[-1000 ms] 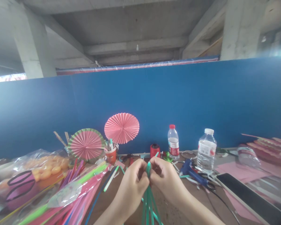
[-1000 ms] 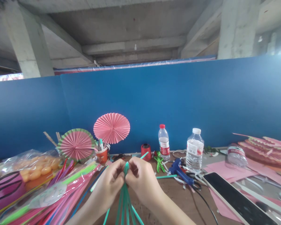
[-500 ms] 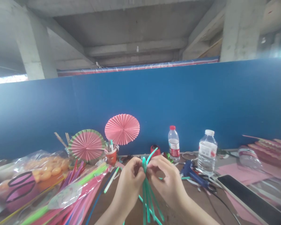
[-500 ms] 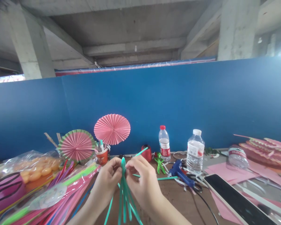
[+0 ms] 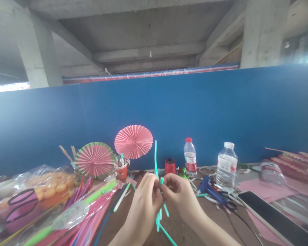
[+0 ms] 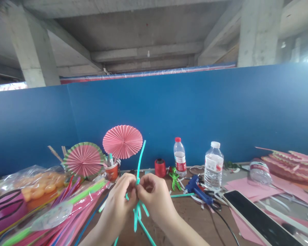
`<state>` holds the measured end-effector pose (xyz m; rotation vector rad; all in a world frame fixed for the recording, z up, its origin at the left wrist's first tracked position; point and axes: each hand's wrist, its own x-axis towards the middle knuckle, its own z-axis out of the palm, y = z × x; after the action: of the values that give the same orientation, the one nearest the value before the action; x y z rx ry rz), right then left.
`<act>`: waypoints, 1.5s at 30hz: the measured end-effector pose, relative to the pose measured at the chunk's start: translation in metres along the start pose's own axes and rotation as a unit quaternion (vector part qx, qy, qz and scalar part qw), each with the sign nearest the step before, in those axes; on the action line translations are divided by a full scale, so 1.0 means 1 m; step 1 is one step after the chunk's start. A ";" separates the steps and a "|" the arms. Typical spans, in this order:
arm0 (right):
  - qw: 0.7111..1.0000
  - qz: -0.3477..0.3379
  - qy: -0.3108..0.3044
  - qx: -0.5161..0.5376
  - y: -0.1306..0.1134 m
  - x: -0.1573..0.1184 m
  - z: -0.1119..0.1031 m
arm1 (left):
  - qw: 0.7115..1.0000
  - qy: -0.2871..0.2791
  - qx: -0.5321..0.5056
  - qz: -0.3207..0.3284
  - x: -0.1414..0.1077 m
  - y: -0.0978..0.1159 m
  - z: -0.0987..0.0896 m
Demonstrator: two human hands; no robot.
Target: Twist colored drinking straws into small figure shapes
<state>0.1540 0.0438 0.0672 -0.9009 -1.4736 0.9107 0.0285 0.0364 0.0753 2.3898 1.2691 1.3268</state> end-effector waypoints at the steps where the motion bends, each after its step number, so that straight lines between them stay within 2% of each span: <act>1: 1.000 -0.003 -0.003 0.001 0.001 0.000 0.000 | 1.000 -0.002 -0.002 0.000 0.000 0.000 0.000; 10: 0.999 -0.044 -0.021 0.014 -0.001 -0.002 -0.001 | 0.994 -0.013 -0.067 -0.086 -0.002 0.003 0.003; 20: 0.998 -0.038 -0.036 0.035 0.003 -0.001 -0.003 | 0.984 -0.002 -0.135 -0.116 -0.002 0.002 0.004; 25: 0.997 -0.012 -0.012 0.071 -0.001 0.001 -0.005 | 0.973 -0.017 -0.192 -0.131 0.003 0.001 0.001; 31: 1.000 -0.009 -0.008 0.000 0.000 0.001 -0.006 | 0.978 -0.043 -0.166 -0.116 0.005 -0.002 0.001; 33: 0.999 -0.012 0.012 -0.028 0.002 0.001 -0.006 | 0.987 -0.015 -0.127 -0.101 0.004 -0.002 0.002; 36: 0.996 -0.002 0.067 -0.062 0.005 0.000 -0.004 | 0.996 0.051 -0.055 -0.045 0.002 -0.001 0.003; 39: 0.992 0.014 0.099 -0.071 0.005 0.000 -0.002 | 0.998 0.054 -0.030 -0.005 0.000 -0.001 0.005; 45: 0.994 0.012 0.091 -0.060 0.008 0.001 -0.002 | 0.996 0.079 -0.037 -0.018 -0.001 -0.006 0.009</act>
<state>0.1561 0.0484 0.0602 -1.0635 -1.3732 0.7427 0.0315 0.0422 0.0664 2.2395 1.2699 1.5512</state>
